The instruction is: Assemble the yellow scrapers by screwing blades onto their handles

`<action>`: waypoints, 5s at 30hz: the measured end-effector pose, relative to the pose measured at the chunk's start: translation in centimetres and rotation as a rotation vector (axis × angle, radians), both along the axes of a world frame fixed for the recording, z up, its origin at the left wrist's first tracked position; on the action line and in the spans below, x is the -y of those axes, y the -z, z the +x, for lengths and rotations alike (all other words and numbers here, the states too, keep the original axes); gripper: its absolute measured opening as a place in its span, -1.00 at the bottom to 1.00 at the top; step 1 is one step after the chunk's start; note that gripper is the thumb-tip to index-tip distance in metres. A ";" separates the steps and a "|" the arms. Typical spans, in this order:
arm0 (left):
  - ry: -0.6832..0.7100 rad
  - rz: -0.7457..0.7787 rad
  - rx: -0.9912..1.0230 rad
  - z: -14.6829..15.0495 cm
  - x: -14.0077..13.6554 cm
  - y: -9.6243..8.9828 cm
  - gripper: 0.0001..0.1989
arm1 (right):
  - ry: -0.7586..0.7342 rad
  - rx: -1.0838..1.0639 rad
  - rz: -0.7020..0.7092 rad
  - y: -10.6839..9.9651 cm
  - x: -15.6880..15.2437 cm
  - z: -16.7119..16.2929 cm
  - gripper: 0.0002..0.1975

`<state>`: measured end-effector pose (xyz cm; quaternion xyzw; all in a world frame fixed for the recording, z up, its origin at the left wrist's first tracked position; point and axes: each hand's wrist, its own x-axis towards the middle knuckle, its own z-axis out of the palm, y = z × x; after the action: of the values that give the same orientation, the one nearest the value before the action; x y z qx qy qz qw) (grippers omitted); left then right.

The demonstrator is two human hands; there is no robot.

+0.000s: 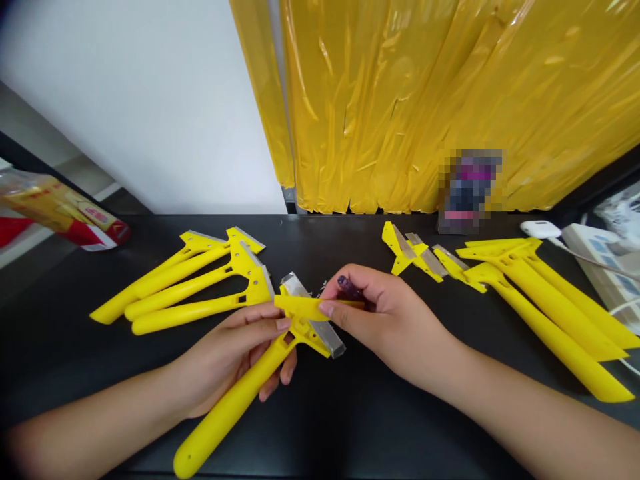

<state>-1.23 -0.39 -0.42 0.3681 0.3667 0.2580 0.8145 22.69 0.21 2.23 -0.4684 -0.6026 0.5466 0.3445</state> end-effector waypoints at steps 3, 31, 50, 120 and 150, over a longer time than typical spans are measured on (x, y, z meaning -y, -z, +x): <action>0.004 0.003 -0.010 0.0 0.1 0.0 -0.80 | 0.025 -0.061 -0.015 0.4 0.1 -0.2 -0.82; 0.009 0.051 -0.066 0.1 0.1 -0.1 -0.76 | 0.071 0.246 0.160 1.6 0.8 -2.0 -0.73; -0.013 0.095 -0.127 0.4 0.2 -0.3 -0.73 | 0.017 0.273 0.260 2.0 0.5 -1.8 -0.73; -0.045 0.062 -0.116 0.5 0.6 -0.3 -0.76 | -0.295 0.217 -0.120 0.4 -0.8 -0.3 -0.72; -0.017 0.064 -0.155 0.4 0.4 0.1 -0.76 | -0.331 0.163 -0.242 0.8 -0.8 -0.1 -0.68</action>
<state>-0.85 -0.83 -0.49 0.4097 0.4232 0.2475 0.7693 22.57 1.02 1.47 -0.4439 -0.6269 0.6244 0.1414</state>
